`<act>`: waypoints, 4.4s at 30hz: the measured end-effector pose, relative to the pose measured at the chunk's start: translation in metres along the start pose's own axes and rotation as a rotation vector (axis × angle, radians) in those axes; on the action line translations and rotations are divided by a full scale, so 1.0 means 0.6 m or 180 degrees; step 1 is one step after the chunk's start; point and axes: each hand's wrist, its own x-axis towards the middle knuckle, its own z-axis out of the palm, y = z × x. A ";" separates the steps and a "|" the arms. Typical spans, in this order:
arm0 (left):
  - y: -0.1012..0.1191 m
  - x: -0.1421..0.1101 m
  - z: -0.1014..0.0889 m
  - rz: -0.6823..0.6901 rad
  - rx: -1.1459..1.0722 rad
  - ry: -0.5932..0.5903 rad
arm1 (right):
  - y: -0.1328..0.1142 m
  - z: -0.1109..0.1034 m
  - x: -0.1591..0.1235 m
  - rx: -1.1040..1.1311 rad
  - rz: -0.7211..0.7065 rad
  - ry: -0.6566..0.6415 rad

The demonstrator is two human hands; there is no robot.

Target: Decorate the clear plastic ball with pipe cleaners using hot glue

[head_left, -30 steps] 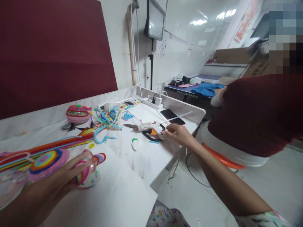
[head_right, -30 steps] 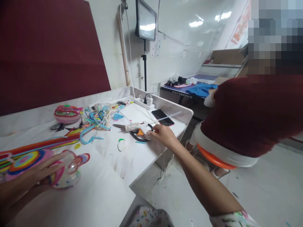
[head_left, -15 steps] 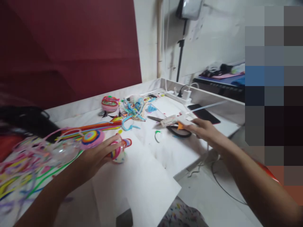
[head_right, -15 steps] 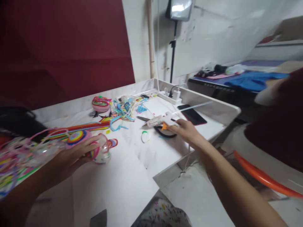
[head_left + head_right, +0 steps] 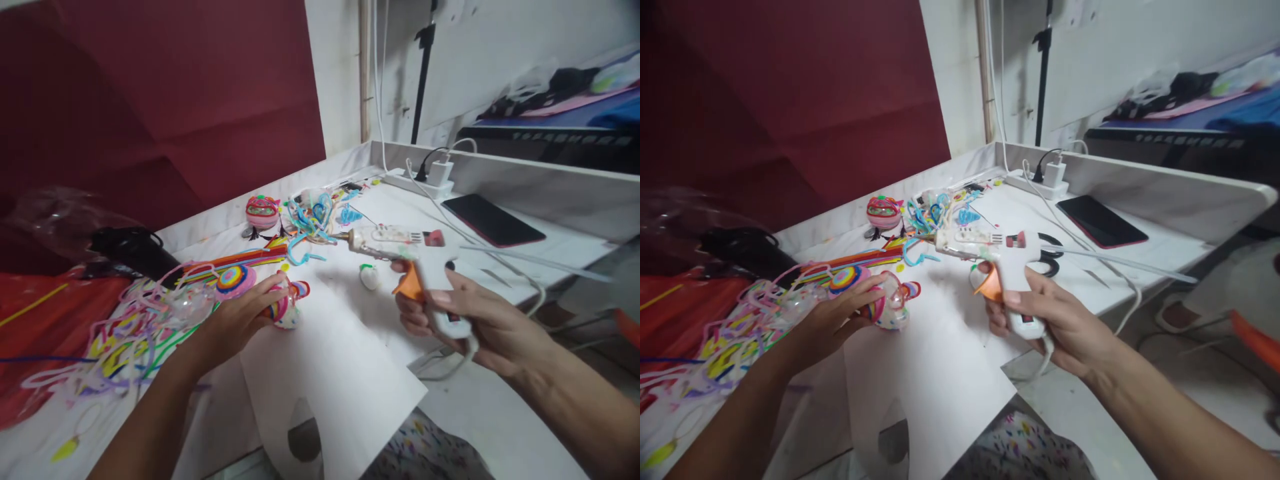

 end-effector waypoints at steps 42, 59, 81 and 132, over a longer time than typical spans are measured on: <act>-0.012 -0.001 0.001 -0.0093 -0.0322 -0.0034 | 0.040 0.058 0.034 -0.1781 0.0497 -0.0608; -0.014 -0.002 0.004 -0.0249 -0.0441 -0.0077 | 0.039 0.060 0.023 -0.2051 0.0666 -0.0473; -0.008 0.003 0.000 -0.0227 -0.0190 -0.0193 | 0.034 0.063 0.012 -0.2283 0.0616 -0.0397; -0.007 0.003 -0.001 -0.0237 -0.0176 -0.0198 | 0.048 0.060 0.000 -0.1982 0.0445 -0.0432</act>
